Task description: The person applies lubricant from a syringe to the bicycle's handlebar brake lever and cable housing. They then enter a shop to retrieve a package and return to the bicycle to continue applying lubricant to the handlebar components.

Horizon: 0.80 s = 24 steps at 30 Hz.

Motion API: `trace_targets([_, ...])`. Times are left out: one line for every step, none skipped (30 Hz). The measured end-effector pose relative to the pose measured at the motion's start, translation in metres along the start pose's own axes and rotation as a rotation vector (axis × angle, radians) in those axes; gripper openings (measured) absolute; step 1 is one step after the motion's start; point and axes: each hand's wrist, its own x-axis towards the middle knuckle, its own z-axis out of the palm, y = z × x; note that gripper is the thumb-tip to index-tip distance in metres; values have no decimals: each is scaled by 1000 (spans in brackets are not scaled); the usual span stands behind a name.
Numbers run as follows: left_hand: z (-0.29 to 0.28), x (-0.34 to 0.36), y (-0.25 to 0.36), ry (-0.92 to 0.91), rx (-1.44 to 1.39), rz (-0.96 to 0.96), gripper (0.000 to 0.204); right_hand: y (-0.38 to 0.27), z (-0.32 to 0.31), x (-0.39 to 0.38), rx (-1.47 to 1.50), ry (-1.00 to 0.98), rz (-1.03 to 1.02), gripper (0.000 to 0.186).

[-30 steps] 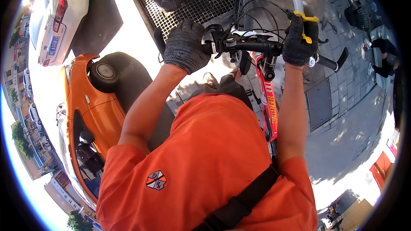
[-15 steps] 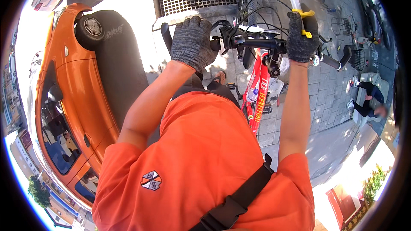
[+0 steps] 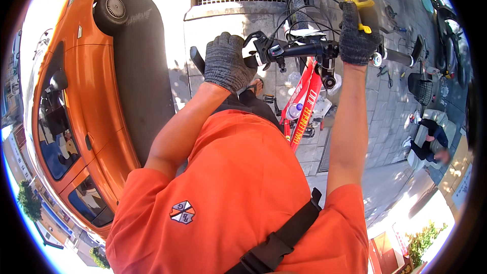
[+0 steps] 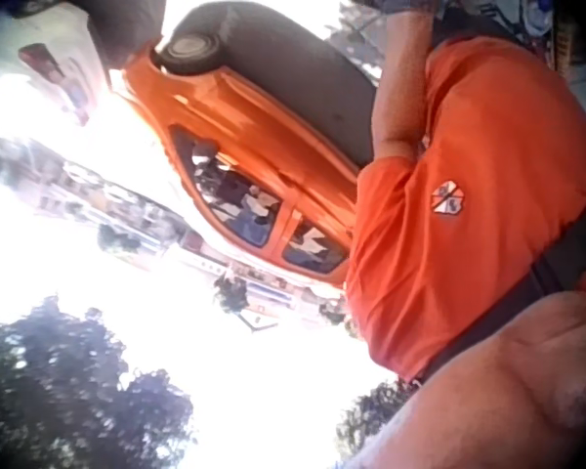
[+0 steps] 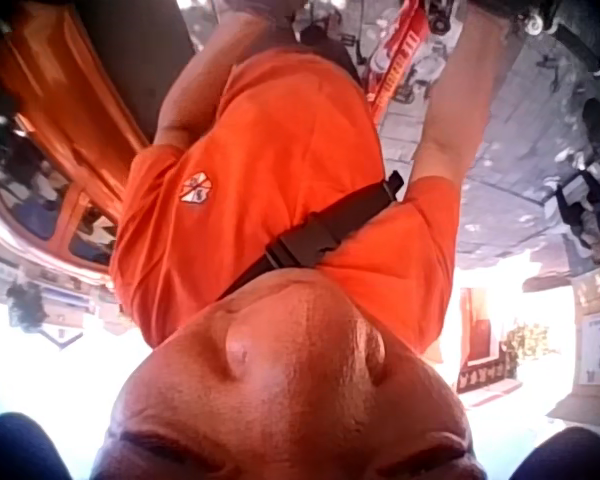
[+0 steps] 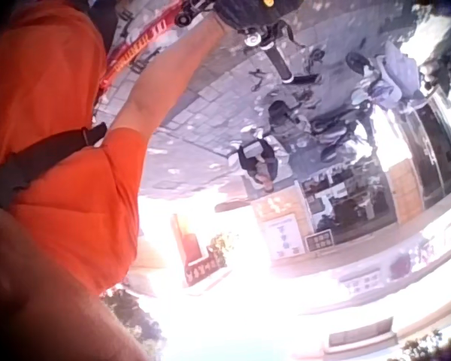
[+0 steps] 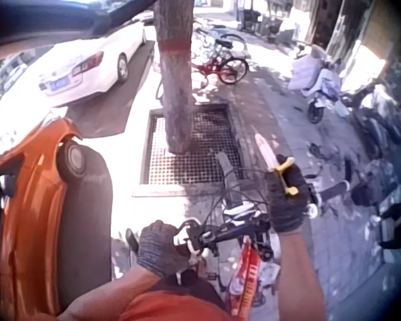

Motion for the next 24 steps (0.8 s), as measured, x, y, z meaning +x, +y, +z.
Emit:
trace_targets([13,-13,-1,19,-21,-10,46,0,4,0,-21,1,-42,27])
trace_targets([23,-23,-1,-5,-41,-55,45,-4,4,-2,-28,-44,-12,29])
trace_targets([32,-31,0,43,-63,-43,43,-12,3,-5,-37,-90,18,32])
trace_targets([34,-36,1,91,-86,-32,42,-16,4,-7,-48,-137,46,34])
trace_targets([35,-37,0,95,-87,-37,41,-10,5,-8,-41,-155,70,35])
trace_targets([36,-34,-2,98,-89,-41,41,-2,2,-10,-36,-173,93,35])
trace_targets([34,-31,1,110,-90,-40,41,2,1,-8,-25,-183,94,36])
trace_targets([33,-32,3,88,-91,-58,41,4,-2,-9,-16,-195,99,36])
trace_targets([33,-34,4,66,-92,-75,42,5,-2,-9,-1,-206,89,36])
trace_targets([33,-35,2,43,-86,-87,42,5,-1,-9,16,-206,84,36])
trace_targets([40,-39,-1,28,-81,-93,50,6,0,-9,31,-207,78,35])
trace_targets([43,-40,0,96,-101,-78,53,6,0,-9,43,-205,73,35])
trace_targets([44,-43,0,164,-116,-65,56,5,2,-8,48,-207,73,35])
trace_targets([45,-46,-1,232,-130,-51,59,4,2,-9,52,-211,73,34])
trace_targets([53,-55,-6,295,-146,21,71,3,1,-9,43,-218,76,34])
trace_targets([51,-56,-5,356,-151,36,67,4,2,-7,34,-220,75,33])
trace_targets([48,-58,-4,416,-155,51,62,3,1,-7,25,-220,74,33])
trace_targets([43,-59,-2,476,-159,67,58,2,1,-7,19,-218,74,32])
trace_targets([35,-60,0,438,-169,46,63,2,1,-7,42,-215,87,32])
trace_targets([33,-57,-4,370,-108,52,62,2,1,-7,66,-210,101,31])
trace_targets([34,-52,-10,301,-48,59,61,4,4,-7,120,-201,128,31])
trace_targets([31,-50,-10,236,13,61,60,4,4,-7,138,-203,127,31])
trace_targets([17,-46,-6,39,65,5,53,4,3,-7,154,-203,128,31])
trace_targets([20,-46,-5,-7,43,-13,54,3,1,-7,131,-209,104,31])
